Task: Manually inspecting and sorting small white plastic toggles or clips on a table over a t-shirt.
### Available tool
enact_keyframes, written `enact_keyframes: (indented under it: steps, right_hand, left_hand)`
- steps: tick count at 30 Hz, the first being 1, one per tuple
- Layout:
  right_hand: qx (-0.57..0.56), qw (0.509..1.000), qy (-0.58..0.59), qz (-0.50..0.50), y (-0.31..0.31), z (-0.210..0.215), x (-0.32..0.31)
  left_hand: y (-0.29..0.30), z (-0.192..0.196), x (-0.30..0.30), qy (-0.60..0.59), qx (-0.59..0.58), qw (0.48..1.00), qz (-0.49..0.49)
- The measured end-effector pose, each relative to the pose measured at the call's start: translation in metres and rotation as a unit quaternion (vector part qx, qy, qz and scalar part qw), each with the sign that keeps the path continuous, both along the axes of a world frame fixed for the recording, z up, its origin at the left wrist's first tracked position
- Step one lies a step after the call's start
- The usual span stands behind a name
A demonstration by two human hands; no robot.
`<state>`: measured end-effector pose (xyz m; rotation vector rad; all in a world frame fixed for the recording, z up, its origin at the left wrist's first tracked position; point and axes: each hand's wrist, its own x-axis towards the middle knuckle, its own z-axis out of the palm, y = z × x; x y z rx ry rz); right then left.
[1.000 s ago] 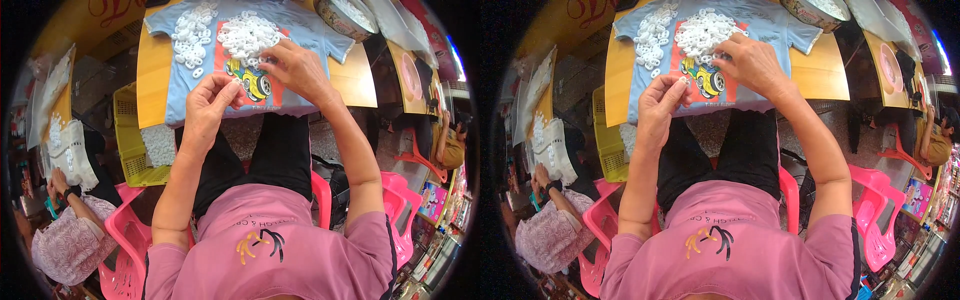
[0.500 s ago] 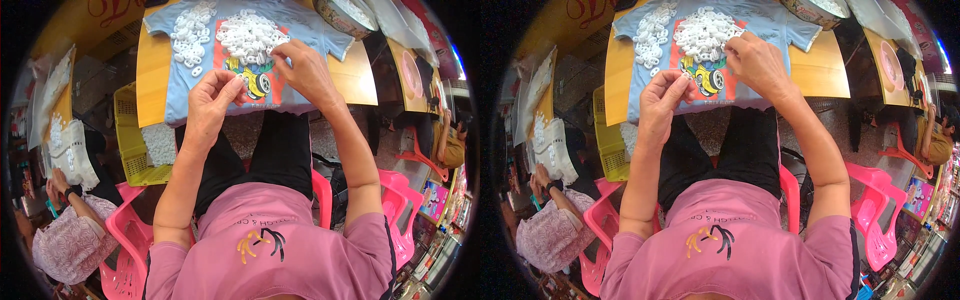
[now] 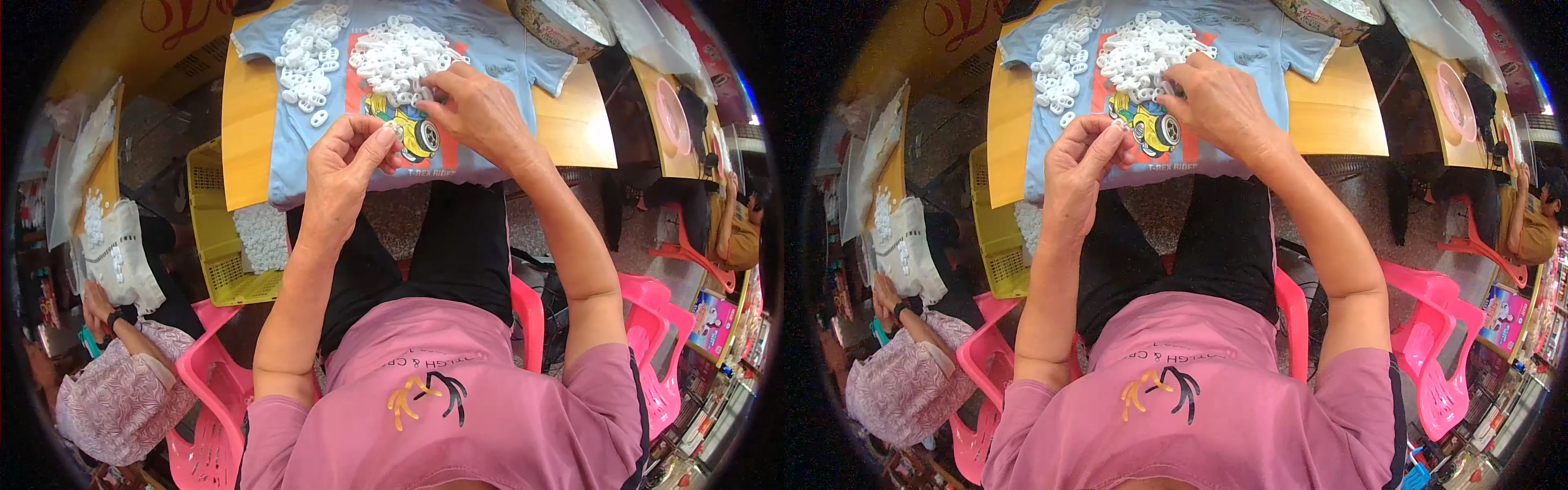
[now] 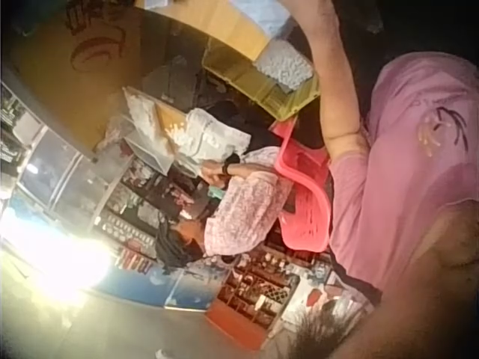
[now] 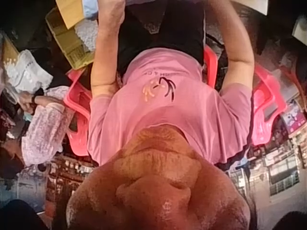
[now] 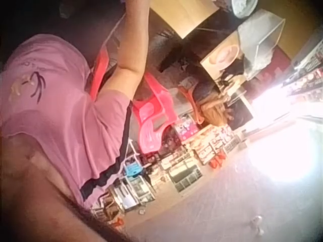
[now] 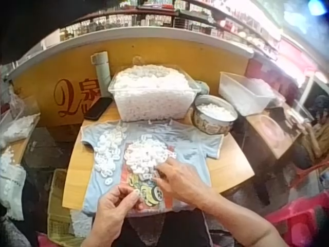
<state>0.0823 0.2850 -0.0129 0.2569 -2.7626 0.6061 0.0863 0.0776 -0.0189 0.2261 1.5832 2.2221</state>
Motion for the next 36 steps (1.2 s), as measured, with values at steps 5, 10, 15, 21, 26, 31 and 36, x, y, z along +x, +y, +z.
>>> enact_keyframes:
  steps: [5,10,15,21,26,31,36]
  right_hand:
    - [-0.021,0.999,0.035,0.001,0.001,-0.008,0.0]
    - [-0.179,0.984,-0.021,0.007,0.004,-0.003,0.003]
    - [-0.498,0.853,-0.15,0.039,-0.002,0.012,0.021]
    - [-0.644,0.749,-0.154,0.026,-0.012,0.014,0.037]
    - [-0.578,0.812,-0.08,-0.002,-0.018,0.006,0.041]
    - [-0.649,0.754,-0.105,0.01,-0.02,0.011,0.045]
    - [-0.668,0.729,-0.149,0.027,-0.015,0.018,0.047]
  left_hand:
    - [0.0,-0.001,0.0,0.001,0.004,1.0,-0.001]
    - [0.0,0.0,0.0,-0.003,0.011,1.0,0.005]
    - [0.013,0.009,0.004,0.015,0.039,0.999,0.013]
    - [0.027,0.011,0.009,0.052,0.116,0.991,0.034]
    - [0.027,0.007,0.01,0.065,0.102,0.992,0.032]
    - [0.026,0.009,0.014,0.122,0.072,0.99,0.021]
    - [0.029,0.01,0.018,0.14,0.074,0.987,0.009]
